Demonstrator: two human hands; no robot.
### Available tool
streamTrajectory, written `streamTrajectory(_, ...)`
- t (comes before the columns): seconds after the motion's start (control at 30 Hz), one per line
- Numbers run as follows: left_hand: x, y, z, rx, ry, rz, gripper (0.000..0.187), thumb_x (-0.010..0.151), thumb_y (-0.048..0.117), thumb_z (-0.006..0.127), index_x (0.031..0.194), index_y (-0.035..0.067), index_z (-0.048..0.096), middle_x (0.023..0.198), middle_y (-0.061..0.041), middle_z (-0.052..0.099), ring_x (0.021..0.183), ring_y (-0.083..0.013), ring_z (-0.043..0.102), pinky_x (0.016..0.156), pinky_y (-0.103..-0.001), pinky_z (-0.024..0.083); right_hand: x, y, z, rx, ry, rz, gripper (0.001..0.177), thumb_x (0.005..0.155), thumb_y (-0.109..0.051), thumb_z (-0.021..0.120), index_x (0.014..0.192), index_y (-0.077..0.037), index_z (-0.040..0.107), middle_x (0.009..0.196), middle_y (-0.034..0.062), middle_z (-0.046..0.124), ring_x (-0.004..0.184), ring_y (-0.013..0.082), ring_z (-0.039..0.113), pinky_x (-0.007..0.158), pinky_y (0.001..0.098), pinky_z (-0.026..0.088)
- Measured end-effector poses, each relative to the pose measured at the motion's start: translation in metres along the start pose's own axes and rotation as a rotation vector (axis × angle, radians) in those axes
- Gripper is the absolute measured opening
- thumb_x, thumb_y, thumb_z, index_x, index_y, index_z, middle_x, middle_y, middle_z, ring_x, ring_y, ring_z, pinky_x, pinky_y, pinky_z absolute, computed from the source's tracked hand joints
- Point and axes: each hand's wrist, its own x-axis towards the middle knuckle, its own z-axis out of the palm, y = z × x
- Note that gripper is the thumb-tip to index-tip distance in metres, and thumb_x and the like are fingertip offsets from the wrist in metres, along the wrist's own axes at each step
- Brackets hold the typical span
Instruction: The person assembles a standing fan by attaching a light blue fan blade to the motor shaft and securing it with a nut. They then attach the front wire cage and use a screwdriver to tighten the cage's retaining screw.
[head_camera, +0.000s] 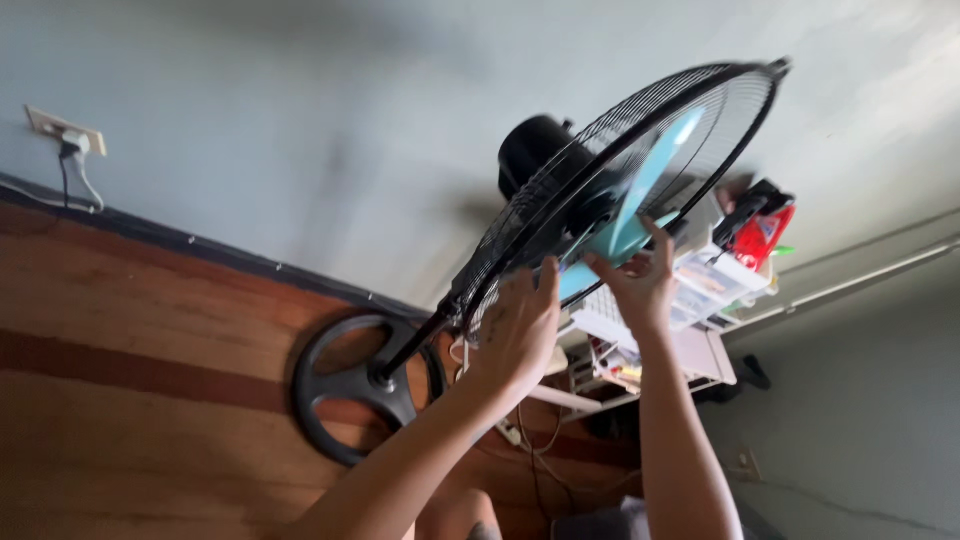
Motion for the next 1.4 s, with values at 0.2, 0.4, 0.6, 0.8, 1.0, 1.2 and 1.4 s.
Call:
streamTrajectory(0.2,0.016,-0.001,0.004,-0.071,0.094,-0.011,0.041,0.097,-0.005,0.063,0.137,-0.008,0.054,0.117,-0.030,0.067,0.081,-0.0288,0.073,0.057,-0.032,0.063,-0.008,0.009,-0.003,0.156,-0.043,0.027,0.095,0.079,-0.019,0.092,0.155,-0.010,0.036,0.121,0.0216,0.069,0.109,0.0287,0.074,0.087,0.0388,0.062)
streamTrajectory(0.4,-0.005,0.001,0.017,0.045,0.279,0.048,0.049,0.085,0.008,0.069,0.130,-0.006,0.059,0.111,-0.027,0.070,0.082,-0.0287,0.074,0.060,-0.033,0.063,-0.011,0.015,-0.006,0.099,-0.040,-0.165,0.099,0.080,0.002,0.092,0.159,-0.006,0.032,0.133,0.0216,0.055,0.121,0.0340,0.063,0.094,0.0405,0.063)
streamTrajectory(0.6,-0.014,-0.011,0.034,-0.023,0.256,0.060,0.036,0.096,0.008,0.069,0.129,-0.005,0.064,0.092,-0.015,0.071,0.066,-0.0152,0.067,0.052,-0.026,0.057,-0.009,0.013,-0.015,0.322,-0.027,0.052,0.091,0.083,0.005,0.084,0.158,-0.002,0.034,0.123,0.0177,0.064,0.110,0.0282,0.070,0.088,0.0378,0.063)
streamTrajectory(0.8,-0.006,0.007,0.047,-0.024,0.179,0.027,0.032,0.099,0.015,0.066,0.125,-0.005,0.066,0.083,-0.013,0.071,0.051,-0.0087,0.058,0.040,-0.022,0.047,-0.009,0.015,-0.019,0.290,-0.013,0.019,0.090,0.084,0.010,0.082,0.159,-0.003,0.033,0.126,0.0142,0.065,0.113,0.0219,0.068,0.093,0.0337,0.062)
streamTrajectory(1.0,0.001,0.014,0.022,0.106,0.306,0.079,0.030,0.101,0.021,0.065,0.121,-0.001,0.068,0.081,-0.011,0.069,0.055,-0.0068,0.057,0.043,-0.020,0.046,-0.014,0.009,-0.018,0.283,-0.013,-0.001,0.082,0.086,0.010,0.082,0.155,-0.001,0.038,0.133,0.0136,0.063,0.118,0.0222,0.067,0.101,0.0338,0.061)
streamTrajectory(1.2,0.006,0.013,0.003,0.265,0.359,0.075,0.031,0.096,0.022,0.066,0.117,-0.001,0.070,0.083,-0.010,0.066,0.060,-0.0090,0.057,0.047,-0.022,0.046,-0.016,0.004,-0.017,0.301,-0.024,-0.001,0.085,0.084,0.009,0.081,0.153,-0.005,0.033,0.129,0.0143,0.063,0.117,0.0228,0.069,0.100,0.0338,0.062)
streamTrajectory(1.4,0.016,0.030,0.005,0.244,0.345,0.104,0.029,0.095,0.020,0.066,0.115,-0.002,0.068,0.088,-0.011,0.066,0.071,-0.0143,0.060,0.062,-0.029,0.048,-0.006,0.026,-0.015,0.188,0.026,0.043,0.086,0.084,0.006,0.083,0.154,-0.006,0.033,0.116,0.0156,0.065,0.105,0.0212,0.070,0.085,0.0306,0.062)
